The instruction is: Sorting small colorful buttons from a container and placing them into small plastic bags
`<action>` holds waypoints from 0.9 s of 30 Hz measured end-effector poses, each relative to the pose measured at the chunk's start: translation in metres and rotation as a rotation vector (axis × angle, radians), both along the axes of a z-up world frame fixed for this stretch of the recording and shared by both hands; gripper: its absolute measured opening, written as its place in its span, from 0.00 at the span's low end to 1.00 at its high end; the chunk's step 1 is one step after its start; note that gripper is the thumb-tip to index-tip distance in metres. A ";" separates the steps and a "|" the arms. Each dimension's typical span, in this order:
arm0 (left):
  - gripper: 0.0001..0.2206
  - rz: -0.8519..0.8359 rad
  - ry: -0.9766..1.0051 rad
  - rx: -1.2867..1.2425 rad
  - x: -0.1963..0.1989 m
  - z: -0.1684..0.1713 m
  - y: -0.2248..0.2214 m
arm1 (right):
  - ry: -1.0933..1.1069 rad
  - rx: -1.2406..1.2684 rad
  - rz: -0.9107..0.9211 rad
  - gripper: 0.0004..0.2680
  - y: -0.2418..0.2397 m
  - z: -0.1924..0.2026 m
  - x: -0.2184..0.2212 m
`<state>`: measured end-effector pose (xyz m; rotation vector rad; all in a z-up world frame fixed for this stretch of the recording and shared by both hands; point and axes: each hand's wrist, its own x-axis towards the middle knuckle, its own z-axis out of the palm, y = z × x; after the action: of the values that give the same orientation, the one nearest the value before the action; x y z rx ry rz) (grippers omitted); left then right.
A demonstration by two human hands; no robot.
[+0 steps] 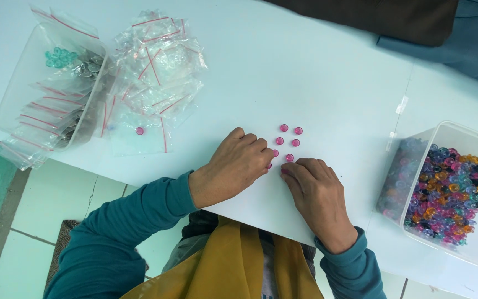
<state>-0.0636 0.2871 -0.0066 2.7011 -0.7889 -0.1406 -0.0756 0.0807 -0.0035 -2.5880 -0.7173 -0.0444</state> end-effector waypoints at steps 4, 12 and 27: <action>0.06 -0.030 0.092 -0.012 0.004 0.006 0.003 | 0.049 0.019 -0.010 0.04 -0.006 0.005 -0.002; 0.08 -0.086 0.017 -0.145 0.018 0.045 -0.023 | -0.143 0.183 0.031 0.07 -0.062 0.048 -0.021; 0.07 -0.463 -0.275 0.004 0.057 0.023 -0.285 | 0.065 -0.188 -0.513 0.09 -0.262 0.028 -0.020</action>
<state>-0.0065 0.0023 0.0166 2.5225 -1.4876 0.1284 -0.0956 -0.1810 0.0243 -2.8714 -0.0192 -0.0528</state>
